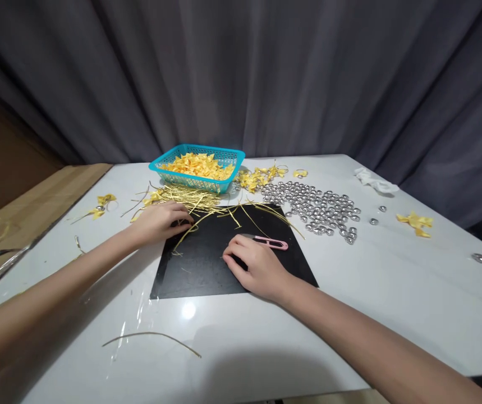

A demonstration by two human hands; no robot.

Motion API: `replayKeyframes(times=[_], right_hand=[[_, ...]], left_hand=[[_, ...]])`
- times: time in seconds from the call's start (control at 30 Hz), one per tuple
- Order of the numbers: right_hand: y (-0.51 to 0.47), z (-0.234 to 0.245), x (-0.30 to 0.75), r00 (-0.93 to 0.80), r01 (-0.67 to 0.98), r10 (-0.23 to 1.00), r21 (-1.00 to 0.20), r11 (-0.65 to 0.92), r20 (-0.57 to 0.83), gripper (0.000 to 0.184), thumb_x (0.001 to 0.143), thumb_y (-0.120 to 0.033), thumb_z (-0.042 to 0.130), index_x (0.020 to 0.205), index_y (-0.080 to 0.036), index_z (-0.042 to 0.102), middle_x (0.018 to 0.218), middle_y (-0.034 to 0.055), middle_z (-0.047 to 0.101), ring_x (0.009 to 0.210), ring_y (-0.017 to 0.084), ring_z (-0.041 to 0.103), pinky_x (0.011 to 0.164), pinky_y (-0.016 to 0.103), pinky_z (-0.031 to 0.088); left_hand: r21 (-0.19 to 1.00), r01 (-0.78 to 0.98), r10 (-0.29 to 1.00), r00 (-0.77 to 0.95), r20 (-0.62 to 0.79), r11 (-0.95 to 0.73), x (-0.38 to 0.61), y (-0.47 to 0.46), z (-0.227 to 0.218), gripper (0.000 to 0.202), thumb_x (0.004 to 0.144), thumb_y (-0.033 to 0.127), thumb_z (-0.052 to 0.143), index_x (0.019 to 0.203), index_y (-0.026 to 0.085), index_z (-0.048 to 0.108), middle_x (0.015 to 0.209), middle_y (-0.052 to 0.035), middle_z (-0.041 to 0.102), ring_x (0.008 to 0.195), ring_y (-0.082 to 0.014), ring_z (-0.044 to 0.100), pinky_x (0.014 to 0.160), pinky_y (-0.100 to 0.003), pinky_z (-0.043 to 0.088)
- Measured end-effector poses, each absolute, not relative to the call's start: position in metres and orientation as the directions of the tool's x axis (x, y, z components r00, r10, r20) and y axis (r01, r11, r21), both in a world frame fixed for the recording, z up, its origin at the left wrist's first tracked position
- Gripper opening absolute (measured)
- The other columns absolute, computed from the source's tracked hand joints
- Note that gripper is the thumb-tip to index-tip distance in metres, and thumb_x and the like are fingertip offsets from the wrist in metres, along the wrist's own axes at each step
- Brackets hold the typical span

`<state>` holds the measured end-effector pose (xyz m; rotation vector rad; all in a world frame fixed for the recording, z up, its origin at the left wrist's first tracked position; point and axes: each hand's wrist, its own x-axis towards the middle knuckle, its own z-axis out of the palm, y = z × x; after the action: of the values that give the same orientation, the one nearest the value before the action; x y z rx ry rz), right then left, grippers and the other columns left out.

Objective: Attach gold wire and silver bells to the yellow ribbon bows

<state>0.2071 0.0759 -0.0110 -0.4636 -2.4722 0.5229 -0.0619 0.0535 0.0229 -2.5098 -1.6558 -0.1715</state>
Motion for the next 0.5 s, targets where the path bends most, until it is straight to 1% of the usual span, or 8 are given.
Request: replayKeyframes(times=[0.13,0.27,0.4,0.5], right_hand=[[0.076,-0.009,0.207,-0.786,0.217,0.439,-0.47,0.856,0.436,0.015,0.09,-0.018,0.046,0.087,-0.016,0.06,0.087,0.0068,0.058,0.078,0.015,0.057,0.069,0.027,0.047],[0.077,-0.009,0.208,-0.789,0.215,0.433,-0.465,0.859,0.435,0.015,0.091,-0.018,0.045,0.087,-0.017,0.059,0.087,0.0062,0.058,0.08,0.015,0.058,0.069,0.027,0.047],[0.08,-0.013,0.209,-0.785,0.196,0.388,-0.399,0.896,0.483,0.013,0.091,-0.02,0.046,0.089,-0.019,0.059,0.088,0.0064,0.058,0.08,0.015,0.059,0.067,0.026,0.048],[0.084,-0.017,0.209,-0.789,0.179,0.354,-0.363,0.914,0.502,0.011,0.09,-0.022,0.047,0.092,-0.021,0.058,0.09,0.0059,0.058,0.081,0.015,0.06,0.067,0.025,0.049]], left_hand=[[-0.03,0.876,0.863,0.48,0.159,-0.481,-0.058,0.056,0.022,0.027,0.092,0.027,0.043,0.106,0.024,0.065,0.1,-0.005,0.067,0.09,-0.0188,0.062,0.064,-0.027,0.043],[-0.022,0.854,0.843,0.518,0.145,-0.521,-0.054,0.059,0.022,0.026,0.092,0.026,0.043,0.1,0.021,0.067,0.098,-0.0055,0.067,0.088,-0.0174,0.062,0.065,-0.026,0.043],[-0.018,0.842,0.834,0.537,0.128,-0.539,-0.051,0.064,0.023,0.024,0.092,0.031,0.045,0.095,0.02,0.067,0.099,-0.0043,0.067,0.09,-0.015,0.062,0.067,-0.023,0.043],[-0.023,0.842,0.834,0.537,0.125,-0.539,-0.049,0.068,0.02,0.021,0.091,0.028,0.046,0.091,0.018,0.065,0.096,-0.0063,0.066,0.091,-0.0164,0.06,0.065,-0.025,0.042]])
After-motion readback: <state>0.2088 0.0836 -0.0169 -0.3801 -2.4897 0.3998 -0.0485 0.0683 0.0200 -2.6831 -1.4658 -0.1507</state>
